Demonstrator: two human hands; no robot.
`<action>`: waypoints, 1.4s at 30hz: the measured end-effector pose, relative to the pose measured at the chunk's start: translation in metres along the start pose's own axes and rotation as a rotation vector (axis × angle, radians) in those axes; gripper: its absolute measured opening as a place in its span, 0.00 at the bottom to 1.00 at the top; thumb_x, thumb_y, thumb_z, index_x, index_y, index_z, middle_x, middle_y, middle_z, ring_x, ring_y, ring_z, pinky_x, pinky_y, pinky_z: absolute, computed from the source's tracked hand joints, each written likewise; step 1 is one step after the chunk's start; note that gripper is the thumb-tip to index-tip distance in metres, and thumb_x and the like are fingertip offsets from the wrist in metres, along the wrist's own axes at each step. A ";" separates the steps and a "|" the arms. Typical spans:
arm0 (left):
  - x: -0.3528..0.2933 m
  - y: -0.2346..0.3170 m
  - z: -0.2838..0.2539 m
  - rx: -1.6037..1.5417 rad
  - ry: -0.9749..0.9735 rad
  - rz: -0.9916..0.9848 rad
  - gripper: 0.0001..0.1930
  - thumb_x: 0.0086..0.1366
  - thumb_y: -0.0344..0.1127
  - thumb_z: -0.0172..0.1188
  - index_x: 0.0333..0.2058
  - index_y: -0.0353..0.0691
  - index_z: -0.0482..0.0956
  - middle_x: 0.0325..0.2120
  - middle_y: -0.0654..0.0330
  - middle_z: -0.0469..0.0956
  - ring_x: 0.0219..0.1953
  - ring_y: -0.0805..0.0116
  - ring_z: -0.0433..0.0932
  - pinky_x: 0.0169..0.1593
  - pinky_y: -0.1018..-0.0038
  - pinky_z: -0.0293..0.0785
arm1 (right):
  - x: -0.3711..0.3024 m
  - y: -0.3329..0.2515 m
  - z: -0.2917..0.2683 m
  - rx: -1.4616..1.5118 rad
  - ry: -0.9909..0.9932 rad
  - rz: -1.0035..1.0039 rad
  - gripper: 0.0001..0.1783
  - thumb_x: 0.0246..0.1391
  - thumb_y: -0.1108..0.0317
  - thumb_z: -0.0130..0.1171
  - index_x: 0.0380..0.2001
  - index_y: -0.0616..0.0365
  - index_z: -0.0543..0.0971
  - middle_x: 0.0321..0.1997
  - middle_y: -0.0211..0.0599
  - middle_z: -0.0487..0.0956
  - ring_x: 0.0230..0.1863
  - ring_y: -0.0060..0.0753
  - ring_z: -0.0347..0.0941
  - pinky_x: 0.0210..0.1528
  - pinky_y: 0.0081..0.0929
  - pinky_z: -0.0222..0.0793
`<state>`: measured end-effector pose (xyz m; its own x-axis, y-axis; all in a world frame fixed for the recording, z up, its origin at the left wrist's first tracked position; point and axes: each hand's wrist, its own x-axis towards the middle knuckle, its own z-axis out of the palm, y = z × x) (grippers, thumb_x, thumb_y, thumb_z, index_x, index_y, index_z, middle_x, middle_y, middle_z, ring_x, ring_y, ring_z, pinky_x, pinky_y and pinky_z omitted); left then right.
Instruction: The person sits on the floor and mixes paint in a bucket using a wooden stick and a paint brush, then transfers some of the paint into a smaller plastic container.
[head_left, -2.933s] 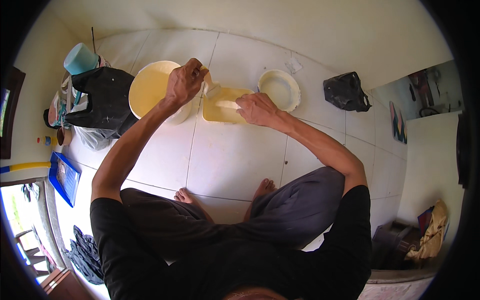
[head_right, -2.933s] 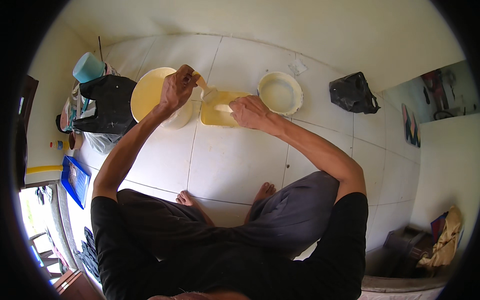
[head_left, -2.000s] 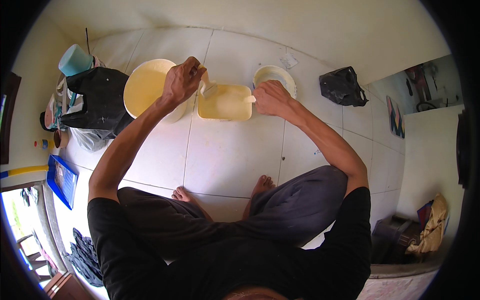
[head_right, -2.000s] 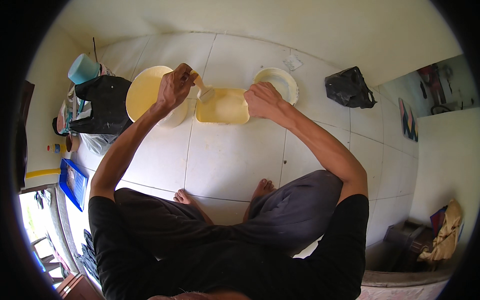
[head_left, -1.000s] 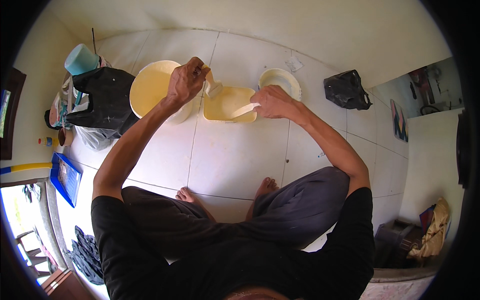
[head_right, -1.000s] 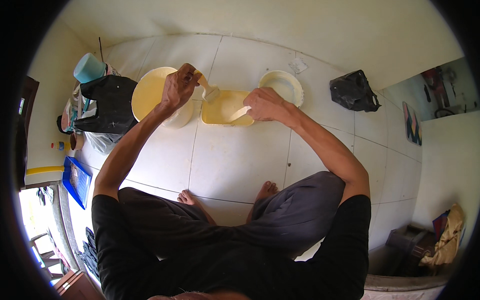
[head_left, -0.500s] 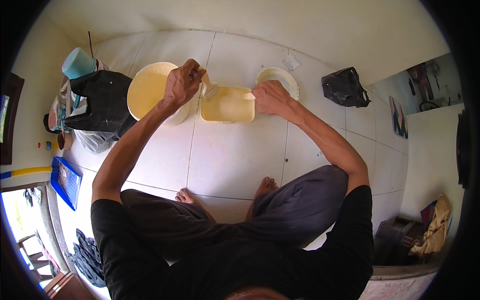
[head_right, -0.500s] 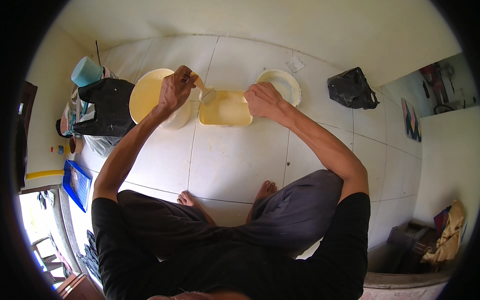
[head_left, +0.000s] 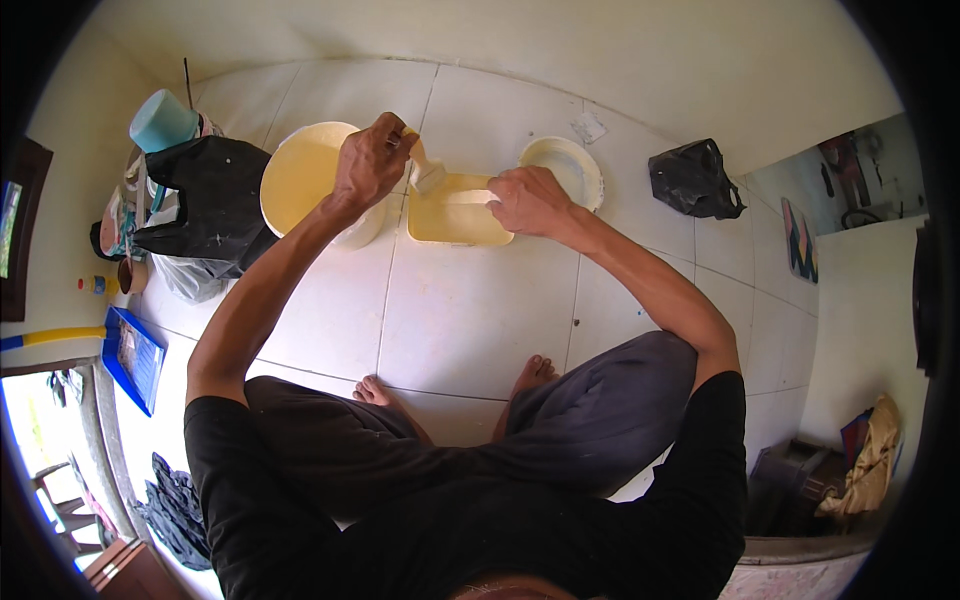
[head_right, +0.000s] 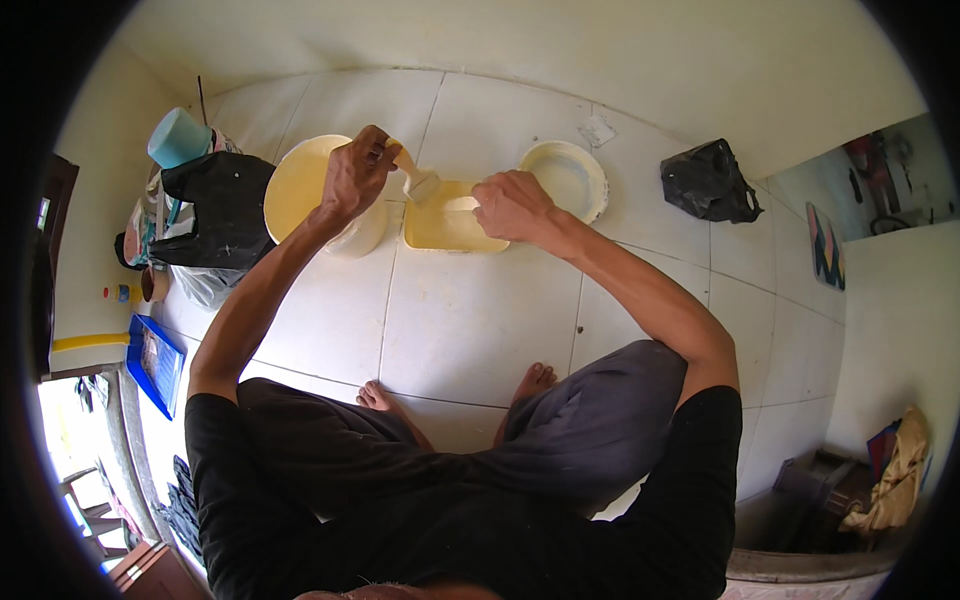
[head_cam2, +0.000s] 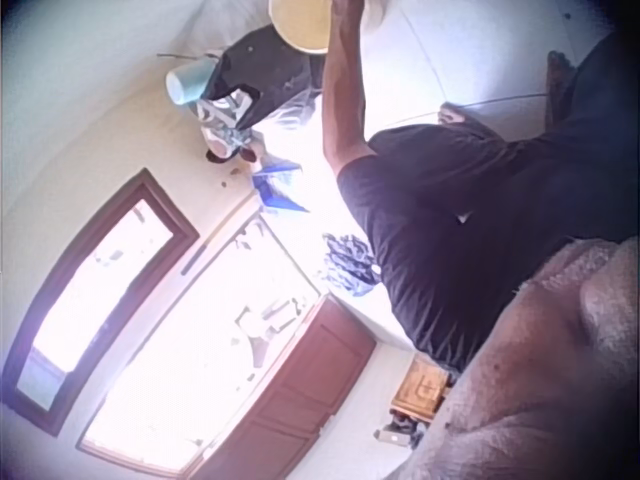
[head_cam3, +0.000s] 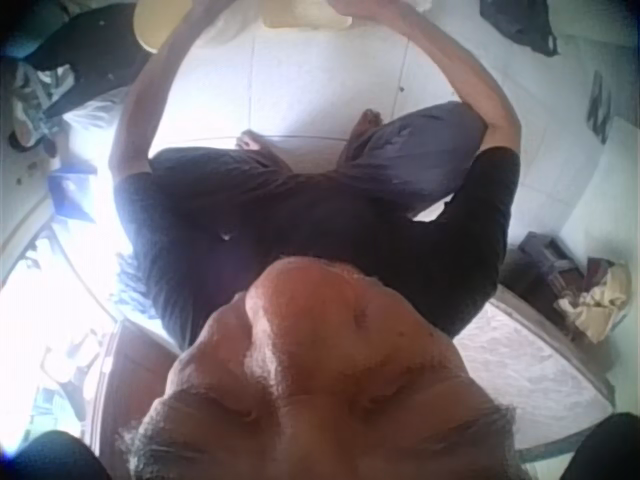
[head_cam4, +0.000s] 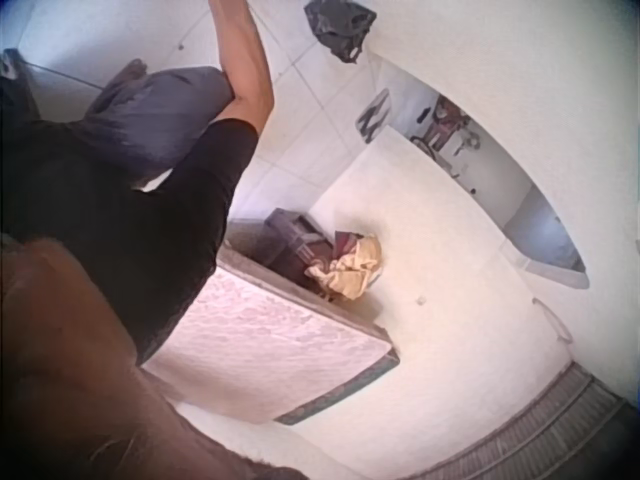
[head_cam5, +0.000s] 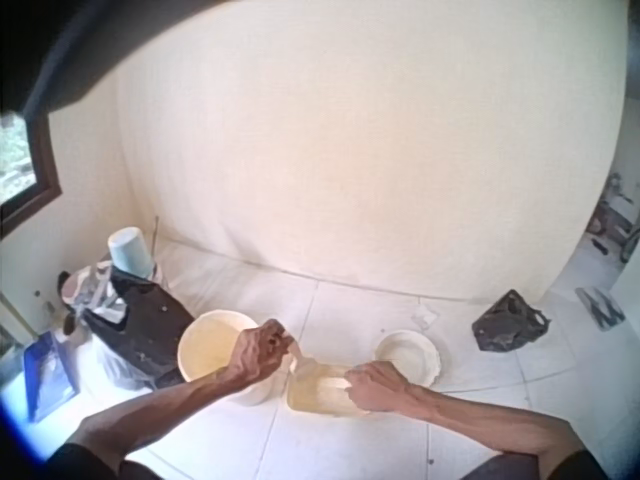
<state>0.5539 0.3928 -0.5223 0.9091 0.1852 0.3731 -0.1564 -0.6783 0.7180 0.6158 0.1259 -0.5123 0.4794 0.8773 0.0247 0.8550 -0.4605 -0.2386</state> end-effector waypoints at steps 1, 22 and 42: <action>0.001 0.000 0.001 0.000 -0.001 -0.015 0.11 0.66 0.37 0.64 0.36 0.35 0.76 0.26 0.48 0.83 0.28 0.50 0.82 0.33 0.63 0.77 | -0.001 0.002 0.010 0.046 0.121 -0.036 0.13 0.48 0.68 0.59 0.17 0.65 0.74 0.22 0.54 0.77 0.24 0.57 0.73 0.28 0.48 0.69; -0.002 -0.006 0.003 -0.008 -0.023 -0.021 0.12 0.66 0.38 0.64 0.36 0.35 0.76 0.26 0.48 0.82 0.27 0.51 0.82 0.33 0.64 0.76 | -0.006 0.024 -0.009 0.055 0.139 -0.088 0.10 0.36 0.75 0.56 0.11 0.66 0.67 0.16 0.53 0.69 0.19 0.57 0.63 0.23 0.47 0.61; -0.002 0.000 0.000 -0.002 -0.033 -0.041 0.11 0.66 0.37 0.64 0.36 0.34 0.76 0.25 0.48 0.82 0.26 0.53 0.82 0.33 0.64 0.76 | -0.007 0.002 -0.022 -0.002 -0.156 0.055 0.11 0.37 0.71 0.58 0.12 0.66 0.70 0.16 0.56 0.70 0.19 0.57 0.67 0.25 0.47 0.65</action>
<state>0.5517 0.3922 -0.5230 0.9270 0.1894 0.3236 -0.1193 -0.6692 0.7335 0.6181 0.1161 -0.4918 0.4894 0.8609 -0.1394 0.8287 -0.5088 -0.2331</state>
